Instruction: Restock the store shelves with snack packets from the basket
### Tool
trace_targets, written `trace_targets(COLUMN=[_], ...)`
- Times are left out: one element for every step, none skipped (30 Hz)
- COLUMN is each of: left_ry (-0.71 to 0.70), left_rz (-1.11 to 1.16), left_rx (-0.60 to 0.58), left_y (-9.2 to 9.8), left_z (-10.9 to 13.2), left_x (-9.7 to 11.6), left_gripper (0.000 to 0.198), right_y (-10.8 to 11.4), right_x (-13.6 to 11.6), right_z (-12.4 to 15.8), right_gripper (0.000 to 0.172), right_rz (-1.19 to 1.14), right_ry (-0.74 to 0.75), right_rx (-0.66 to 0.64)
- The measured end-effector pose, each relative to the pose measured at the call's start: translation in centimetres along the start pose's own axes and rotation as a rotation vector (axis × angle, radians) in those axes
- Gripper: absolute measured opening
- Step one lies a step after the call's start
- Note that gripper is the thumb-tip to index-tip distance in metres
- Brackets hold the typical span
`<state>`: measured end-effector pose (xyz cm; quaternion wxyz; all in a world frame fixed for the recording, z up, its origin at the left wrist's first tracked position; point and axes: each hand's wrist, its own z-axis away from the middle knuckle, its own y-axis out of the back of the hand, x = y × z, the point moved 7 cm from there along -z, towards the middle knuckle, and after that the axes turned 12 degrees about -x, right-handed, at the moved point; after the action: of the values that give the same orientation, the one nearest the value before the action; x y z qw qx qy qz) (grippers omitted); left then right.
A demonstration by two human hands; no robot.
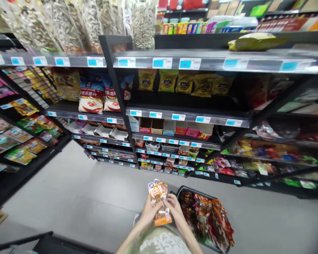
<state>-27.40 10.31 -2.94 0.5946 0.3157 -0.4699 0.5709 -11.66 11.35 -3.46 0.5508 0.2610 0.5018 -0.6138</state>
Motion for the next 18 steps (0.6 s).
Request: trace_targets(left_ry=[-0.025,-0.042,-0.042,-0.034,-0.022,-0.007,0.015,0.046,0.080,0.109,0.126,0.134,0.133,0.129,0.127,0.129,0.128,0.120], left_rz=[-0.041,-0.092,-0.142,-0.194,-0.244,-0.289,-0.324,-0.351,-0.368,-0.378,-0.378,-0.375,-0.375,-0.380,-0.390,-0.404,-0.422,-0.442], left_rx=[-0.012,-0.033,-0.053,-0.078,-0.095,-0.095,-0.079,-0.051,-0.018,0.011,0.035,0.048,0.060,0.073,0.083,0.089,0.083,0.070], left_y=[-0.5,-1.0,-1.4,-1.7,-1.9,-2.0,-2.0,-1.8,-1.5,-1.1,-0.8,-0.4,0.1,0.7,1.4,2.2,3.0,3.8], left_z=[0.1,0.3,0.4,0.5,0.4,0.2,-0.2,-0.7,-1.4,-2.1,-2.9,-3.8,-4.8,-5.7,-6.7,-7.6,-8.6,-9.6], left_x=[0.5,0.9,1.1,1.3,1.4,1.4,1.4,1.4,1.5,1.5,1.7,1.9,2.2,2.5,2.9,3.2,3.5,3.9], left_gripper=[0.063,0.061,0.059,0.058,0.055,0.050,0.043,0.037,0.034,0.035,0.036,0.038,0.039,0.041,0.042,0.043,0.044,0.046], right_y=[0.2,0.2,0.0,-0.3,-0.6,-0.9,-1.2,-1.5,-1.8,-2.1,-2.4,-2.7,-3.0,-3.2,-3.4,-3.7,-3.9,-4.2], right_x=[0.3,0.7,1.1,1.5,2.0,2.4,2.8,3.1,3.3,3.2,3.1,2.7,2.3,1.8,1.3,0.7,0.1,-0.4], right_z=[0.1,0.2,0.3,0.2,0.1,-0.2,-0.6,-1.1,-1.7,-2.5,-3.3,-4.2,-5.2,-6.2,-7.2,-8.2,-9.2,-10.2], right_gripper=[0.054,0.058,0.060,0.061,0.061,0.061,0.060,0.059,0.058,0.057,0.057,0.057,0.056,0.055,0.054,0.051,0.048,0.045], right_rz=[-0.071,-0.135,-0.190,-0.237,-0.275,-0.304,-0.325,-0.339,-0.347,-0.352,-0.356,-0.359,-0.360,-0.357,-0.346,-0.326,-0.300,-0.270], right_ry=[-0.064,-0.126,-0.176,-0.210,-0.240,-0.260,-0.272,-0.279,-0.283,-0.283,-0.281,-0.277,-0.279,-0.276,-0.267,-0.261,-0.254,-0.252], right_rx=[-0.016,-0.043,-0.068,-0.081,-0.078,-0.061,-0.039,-0.017,0.001,0.011,0.016,0.018,0.018,0.015,0.010,-0.002,-0.018,-0.041])
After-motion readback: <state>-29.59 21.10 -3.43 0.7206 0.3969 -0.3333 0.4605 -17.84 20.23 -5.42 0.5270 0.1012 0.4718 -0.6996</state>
